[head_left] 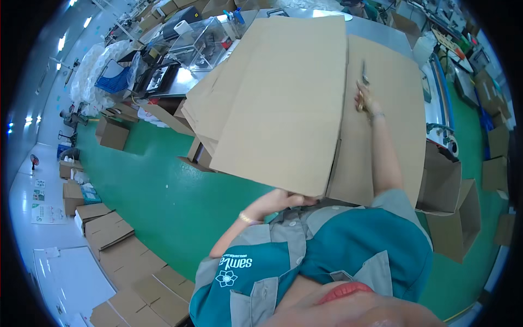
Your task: The person cuts cardboard sheets along their edges using scissors and places the trimmed sheets onto a stack.
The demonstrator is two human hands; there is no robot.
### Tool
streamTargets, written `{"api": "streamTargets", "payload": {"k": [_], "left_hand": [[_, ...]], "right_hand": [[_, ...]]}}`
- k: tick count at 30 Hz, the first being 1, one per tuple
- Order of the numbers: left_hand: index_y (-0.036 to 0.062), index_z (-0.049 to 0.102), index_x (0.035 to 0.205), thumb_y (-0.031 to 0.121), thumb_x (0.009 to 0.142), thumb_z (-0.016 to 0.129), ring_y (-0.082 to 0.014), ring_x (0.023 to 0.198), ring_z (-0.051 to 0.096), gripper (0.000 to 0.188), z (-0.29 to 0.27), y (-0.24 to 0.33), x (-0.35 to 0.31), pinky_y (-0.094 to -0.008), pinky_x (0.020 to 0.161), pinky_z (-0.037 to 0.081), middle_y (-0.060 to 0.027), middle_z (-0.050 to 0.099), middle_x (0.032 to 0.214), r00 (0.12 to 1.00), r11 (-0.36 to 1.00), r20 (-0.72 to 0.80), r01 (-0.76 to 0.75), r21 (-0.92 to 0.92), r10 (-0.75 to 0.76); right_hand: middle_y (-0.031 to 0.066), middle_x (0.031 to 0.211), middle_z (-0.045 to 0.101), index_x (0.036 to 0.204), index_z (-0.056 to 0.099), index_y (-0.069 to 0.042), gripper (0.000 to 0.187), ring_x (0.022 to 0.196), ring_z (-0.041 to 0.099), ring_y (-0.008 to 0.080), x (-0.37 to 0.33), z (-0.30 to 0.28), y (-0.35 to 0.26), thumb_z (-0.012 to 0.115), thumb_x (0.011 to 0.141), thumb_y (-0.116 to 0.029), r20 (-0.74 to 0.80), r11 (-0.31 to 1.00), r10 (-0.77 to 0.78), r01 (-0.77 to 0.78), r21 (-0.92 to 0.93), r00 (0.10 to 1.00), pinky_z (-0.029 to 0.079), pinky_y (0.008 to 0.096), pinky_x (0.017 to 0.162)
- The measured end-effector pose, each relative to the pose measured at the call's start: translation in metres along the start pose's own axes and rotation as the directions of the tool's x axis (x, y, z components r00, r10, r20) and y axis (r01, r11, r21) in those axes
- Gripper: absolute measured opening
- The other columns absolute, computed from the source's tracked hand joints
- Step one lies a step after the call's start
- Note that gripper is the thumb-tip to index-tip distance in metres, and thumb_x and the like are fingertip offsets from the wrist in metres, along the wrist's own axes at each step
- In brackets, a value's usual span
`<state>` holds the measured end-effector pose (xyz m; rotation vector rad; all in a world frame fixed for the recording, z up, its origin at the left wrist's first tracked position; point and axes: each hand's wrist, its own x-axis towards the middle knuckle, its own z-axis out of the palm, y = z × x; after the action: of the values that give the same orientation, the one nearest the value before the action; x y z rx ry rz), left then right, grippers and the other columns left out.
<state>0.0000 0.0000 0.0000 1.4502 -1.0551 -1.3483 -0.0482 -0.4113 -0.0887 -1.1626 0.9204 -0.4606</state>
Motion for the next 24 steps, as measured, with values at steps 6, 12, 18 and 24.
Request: {"api": "streamTargets", "payload": {"k": [6, 12, 18, 24], "left_hand": [[0.0204, 0.053, 0.108, 0.038, 0.070, 0.060, -0.0328, 0.065, 0.057, 0.042, -0.039, 0.037, -0.074, -0.0399, 0.056, 0.045, -0.0139, 0.059, 0.066, 0.627, 0.241, -0.775, 0.766, 0.596, -0.079], [0.0155, 0.041, 0.122, 0.010, 0.073, 0.060, -0.0244, 0.074, 0.056, 0.053, -0.104, 0.015, -0.096, -0.0298, 0.064, 0.046, -0.0138, 0.053, 0.096, 0.701, -0.070, -0.414, 0.549, 0.833, 0.581], [0.0019, 0.037, 0.118, -0.001, 0.084, 0.042, -0.0069, 0.061, 0.043, 0.035, -0.118, -0.013, -0.076, -0.0162, 0.053, 0.036, -0.0070, 0.053, 0.080, 0.179, 0.622, -0.634, 0.128, 0.773, 0.752], [0.0015, 0.024, 0.122, 0.002, 0.085, 0.039, -0.0064, 0.068, 0.046, 0.040, -0.075, 0.053, -0.039, -0.0178, 0.056, 0.041, -0.0070, 0.051, 0.084, -0.014, 0.739, -0.813, -0.408, 0.535, 0.581]], "right_hand": [[0.0145, 0.096, 0.057, 0.103, 0.051, -0.009, 0.043, 0.088, 0.054, 0.0322, -0.162, -0.132, 0.033, 0.045, 0.078, -0.044, -0.685, 0.529, -0.409, -0.456, -0.716, 0.603, 0.044, 0.0414, 0.071], [0.0169, 0.096, 0.056, 0.101, 0.048, 0.001, 0.046, 0.086, 0.055, 0.0274, -0.248, -0.283, 0.191, 0.057, 0.075, -0.036, -0.854, 0.848, 0.003, -0.454, -0.274, 0.521, 0.043, 0.0375, 0.074], [0.0006, 0.063, 0.051, 0.082, 0.055, -0.005, 0.019, 0.051, 0.047, 0.0114, -0.241, -0.290, 0.169, 0.062, 0.073, -0.019, -0.729, 0.974, 0.148, 0.028, 0.224, 0.668, 0.035, 0.0237, 0.044], [0.0201, 0.085, 0.058, 0.086, 0.053, 0.003, 0.037, 0.080, 0.057, 0.0324, -0.236, -0.362, 0.052, 0.056, 0.075, -0.033, -0.802, 0.681, -0.505, -0.425, -0.597, 0.317, 0.042, 0.0397, 0.069]]}}
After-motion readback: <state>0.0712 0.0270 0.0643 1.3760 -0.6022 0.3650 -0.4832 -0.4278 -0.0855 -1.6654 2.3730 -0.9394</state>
